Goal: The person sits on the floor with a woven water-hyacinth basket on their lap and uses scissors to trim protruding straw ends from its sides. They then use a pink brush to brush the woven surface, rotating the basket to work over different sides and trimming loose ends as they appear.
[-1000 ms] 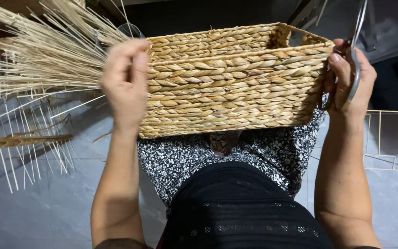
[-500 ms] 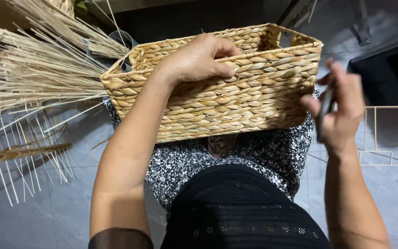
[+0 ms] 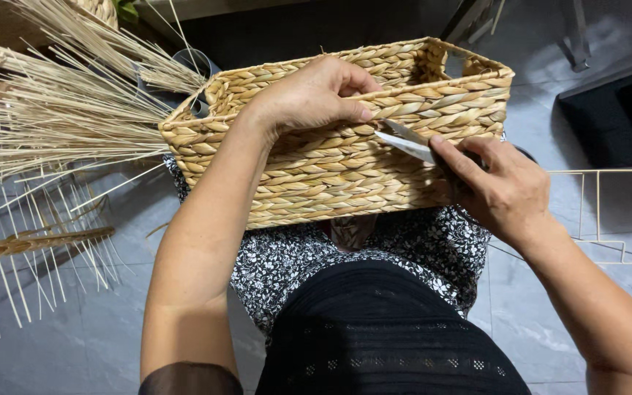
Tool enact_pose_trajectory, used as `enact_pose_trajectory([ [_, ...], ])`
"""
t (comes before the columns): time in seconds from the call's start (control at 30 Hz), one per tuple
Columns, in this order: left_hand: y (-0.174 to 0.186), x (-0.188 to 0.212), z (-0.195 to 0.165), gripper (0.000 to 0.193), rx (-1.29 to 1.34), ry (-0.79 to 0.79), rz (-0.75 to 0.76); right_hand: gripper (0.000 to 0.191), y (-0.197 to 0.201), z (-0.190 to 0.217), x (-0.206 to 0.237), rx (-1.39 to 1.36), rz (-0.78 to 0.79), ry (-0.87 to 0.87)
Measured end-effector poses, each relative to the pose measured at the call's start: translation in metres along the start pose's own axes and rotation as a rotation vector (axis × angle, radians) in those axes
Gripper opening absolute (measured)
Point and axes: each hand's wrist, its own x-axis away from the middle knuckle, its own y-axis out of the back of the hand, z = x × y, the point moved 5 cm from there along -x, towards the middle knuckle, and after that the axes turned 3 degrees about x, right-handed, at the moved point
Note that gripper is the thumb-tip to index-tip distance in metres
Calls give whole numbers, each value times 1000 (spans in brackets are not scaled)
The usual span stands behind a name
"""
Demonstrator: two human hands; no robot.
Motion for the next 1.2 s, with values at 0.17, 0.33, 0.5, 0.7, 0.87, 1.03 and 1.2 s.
enact_pose_trajectory([
  [0.17, 2, -1, -1, 32, -71, 2, -1, 61, 2, 3, -7, 4, 0, 30],
  [0.33, 3, -1, 3, 31, -98, 99, -36, 65, 0, 4, -11, -13, 36, 53],
  [0.5, 1, -2, -1, 29, -31, 31, -1, 62, -2, 6, -15, 6, 12, 63],
  [0.7, 1, -2, 2, 30, -25, 67, 0, 71, -7, 1, -14, -44, 71, 44],
  [0.87, 0, -1, 6, 27, 43, 75, 4, 76, -16, -9, -6, -86, 139, 36],
  [1.03, 5, 2, 3, 29, -10, -14, -51, 65, -17, -46, 14, -640, -105, -328],
  [1.2, 11, 4, 5, 31, 85, -50, -124, 72, -26, -73, 46, -806, -159, -638],
])
